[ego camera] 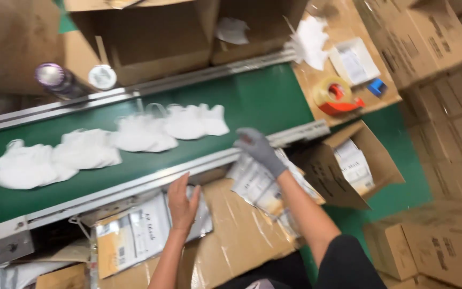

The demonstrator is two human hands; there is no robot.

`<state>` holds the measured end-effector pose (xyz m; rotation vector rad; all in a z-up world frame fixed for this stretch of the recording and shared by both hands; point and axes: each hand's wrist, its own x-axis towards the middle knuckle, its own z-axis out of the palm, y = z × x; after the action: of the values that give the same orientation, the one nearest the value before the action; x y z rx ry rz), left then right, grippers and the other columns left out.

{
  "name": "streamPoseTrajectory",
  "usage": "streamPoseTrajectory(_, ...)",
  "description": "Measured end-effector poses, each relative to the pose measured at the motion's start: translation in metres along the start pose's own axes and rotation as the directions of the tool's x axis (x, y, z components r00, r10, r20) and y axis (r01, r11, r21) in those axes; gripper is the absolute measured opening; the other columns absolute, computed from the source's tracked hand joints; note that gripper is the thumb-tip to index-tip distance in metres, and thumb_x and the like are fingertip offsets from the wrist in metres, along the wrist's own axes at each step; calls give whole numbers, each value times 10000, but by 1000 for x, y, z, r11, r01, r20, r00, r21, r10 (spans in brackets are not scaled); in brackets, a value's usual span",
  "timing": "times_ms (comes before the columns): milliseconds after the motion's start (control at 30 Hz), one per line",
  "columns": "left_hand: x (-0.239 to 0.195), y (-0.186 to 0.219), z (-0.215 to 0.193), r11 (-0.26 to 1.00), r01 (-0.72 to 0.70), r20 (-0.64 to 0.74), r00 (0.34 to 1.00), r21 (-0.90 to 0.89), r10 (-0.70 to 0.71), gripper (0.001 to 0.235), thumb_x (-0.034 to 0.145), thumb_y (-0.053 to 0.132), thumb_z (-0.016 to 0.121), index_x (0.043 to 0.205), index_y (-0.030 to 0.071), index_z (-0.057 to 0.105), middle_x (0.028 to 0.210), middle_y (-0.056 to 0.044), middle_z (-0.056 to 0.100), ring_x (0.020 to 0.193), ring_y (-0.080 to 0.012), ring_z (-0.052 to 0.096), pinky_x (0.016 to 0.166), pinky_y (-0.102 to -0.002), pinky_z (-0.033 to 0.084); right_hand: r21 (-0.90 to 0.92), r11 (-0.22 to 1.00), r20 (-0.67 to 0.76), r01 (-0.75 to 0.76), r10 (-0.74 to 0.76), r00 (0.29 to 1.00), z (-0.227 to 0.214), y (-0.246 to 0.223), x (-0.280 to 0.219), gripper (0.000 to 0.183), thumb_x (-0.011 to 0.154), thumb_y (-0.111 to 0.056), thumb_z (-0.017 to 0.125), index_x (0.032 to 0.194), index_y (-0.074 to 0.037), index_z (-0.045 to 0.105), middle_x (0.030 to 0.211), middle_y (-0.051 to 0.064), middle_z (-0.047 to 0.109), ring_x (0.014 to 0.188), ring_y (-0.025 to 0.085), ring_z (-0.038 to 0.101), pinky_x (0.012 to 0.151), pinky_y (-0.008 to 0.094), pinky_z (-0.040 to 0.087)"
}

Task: The person picks up face masks from a conveyor belt, gathers them into small groups, and slides them into plastic retail pouches.

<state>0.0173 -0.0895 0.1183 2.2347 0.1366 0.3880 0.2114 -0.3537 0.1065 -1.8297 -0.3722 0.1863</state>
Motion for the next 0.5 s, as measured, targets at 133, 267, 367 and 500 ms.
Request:
streamPoseTrajectory(133, 71, -52, -19, 997, 69, -153, 986, 26, -64, 463, 892, 115, 722, 1331, 16, 613, 1310, -198, 637, 1232, -394, 563, 1077, -475, 434, -348, 892, -144, -290, 255, 956, 12, -25, 99, 516, 860, -489, 738, 1131, -50, 740, 1016, 149, 767, 932, 274, 735, 830, 358, 578)
streamPoseTrajectory(267, 126, -60, 25, 988, 33, -79, 997, 152, -21, 466, 888, 131, 712, 1309, -36, 604, 1362, -257, 589, 1258, -431, 528, 1077, -494, 415, -681, 517, -322, -518, 424, 846, 53, -21, 149, 788, 648, -717, 790, 1036, -31, 773, 1063, 207, 733, 1001, 355, 701, 865, 434, 548)
streamPoseTrajectory(367, 141, -46, 53, 960, -18, 57, 998, 278, 2, 548, 839, 178, 743, 1308, -61, 591, 1400, -278, 541, 1268, -442, 496, 1047, -508, 406, -566, 693, -214, -448, 401, 891, 31, 11, 164, 646, 613, -529, 829, 1042, -47, 795, 1031, 180, 762, 946, 326, 725, 819, 421, 568)
streamPoseTrajectory(500, 141, -30, 81, 924, -50, 59, 998, 378, 30, 618, 789, 214, 766, 1302, -80, 588, 1432, -288, 497, 1281, -442, 463, 1019, -535, 390, 228, 914, -55, -336, 357, 933, -11, -31, 159, 480, 703, -227, 859, 1081, 45, 744, 987, 162, 796, 846, 245, 784, 739, 362, 639)
